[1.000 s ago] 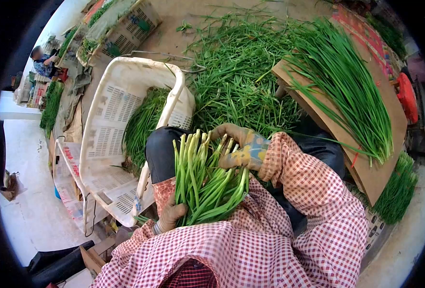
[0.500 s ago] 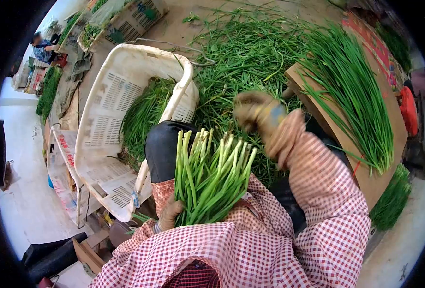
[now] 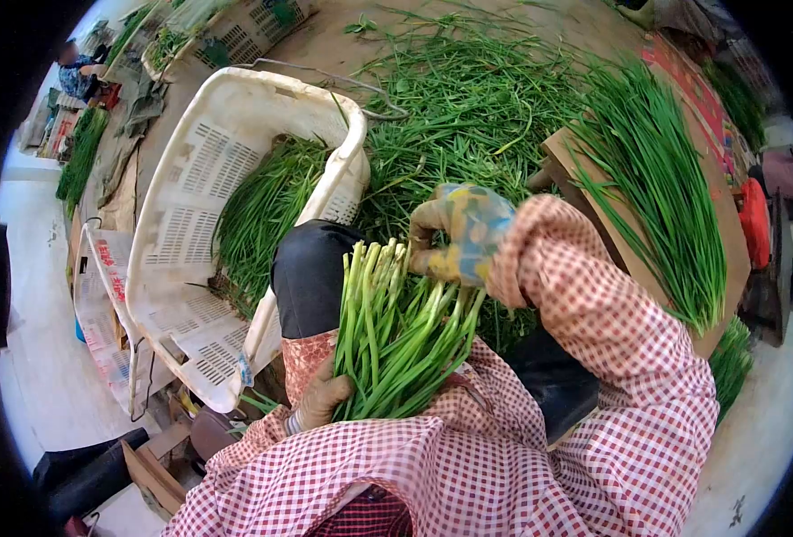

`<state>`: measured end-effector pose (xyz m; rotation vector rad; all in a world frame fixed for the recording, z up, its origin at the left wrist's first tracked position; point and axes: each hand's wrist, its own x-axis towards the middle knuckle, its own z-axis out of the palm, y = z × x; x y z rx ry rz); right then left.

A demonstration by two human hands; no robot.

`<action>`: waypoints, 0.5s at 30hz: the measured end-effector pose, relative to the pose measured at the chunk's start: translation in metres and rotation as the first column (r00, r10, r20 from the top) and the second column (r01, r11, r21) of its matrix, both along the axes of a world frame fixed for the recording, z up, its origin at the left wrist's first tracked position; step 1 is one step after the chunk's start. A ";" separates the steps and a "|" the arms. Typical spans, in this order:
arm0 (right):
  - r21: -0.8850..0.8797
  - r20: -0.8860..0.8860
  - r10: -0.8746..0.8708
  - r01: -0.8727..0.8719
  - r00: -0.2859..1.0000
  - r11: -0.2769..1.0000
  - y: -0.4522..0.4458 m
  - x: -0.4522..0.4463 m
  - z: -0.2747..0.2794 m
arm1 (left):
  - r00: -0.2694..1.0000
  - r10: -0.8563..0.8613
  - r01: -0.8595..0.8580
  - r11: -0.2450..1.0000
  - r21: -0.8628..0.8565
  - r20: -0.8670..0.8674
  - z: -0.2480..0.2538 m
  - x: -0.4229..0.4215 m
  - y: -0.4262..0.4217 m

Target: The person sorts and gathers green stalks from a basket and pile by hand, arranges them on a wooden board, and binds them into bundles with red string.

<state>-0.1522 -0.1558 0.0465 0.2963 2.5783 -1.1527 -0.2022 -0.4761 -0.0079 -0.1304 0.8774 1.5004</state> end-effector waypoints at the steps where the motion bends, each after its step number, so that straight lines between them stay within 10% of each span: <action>1: 0.014 -0.163 -0.010 0.013 0.987 1.000 -0.002 0.007 -0.003 | 1.000 0.004 -0.004 1.000 0.005 0.001 -0.001 -0.001 0.001; 4: 0.013 -0.526 -0.037 0.051 0.849 0.999 -0.018 0.018 -0.013 | 0.999 -0.047 0.046 0.998 0.032 0.022 0.000 -0.004 0.005; 8: 0.195 -0.410 0.181 -0.108 0.894 0.975 -0.018 0.019 0.001 | 0.995 -0.099 0.099 0.994 0.038 0.008 -0.002 -0.004 0.003; 15: -0.078 -0.225 -0.053 0.037 0.973 0.996 -0.014 0.018 -0.002 | 0.994 -0.091 0.093 0.995 0.023 -0.055 0.000 -0.001 0.004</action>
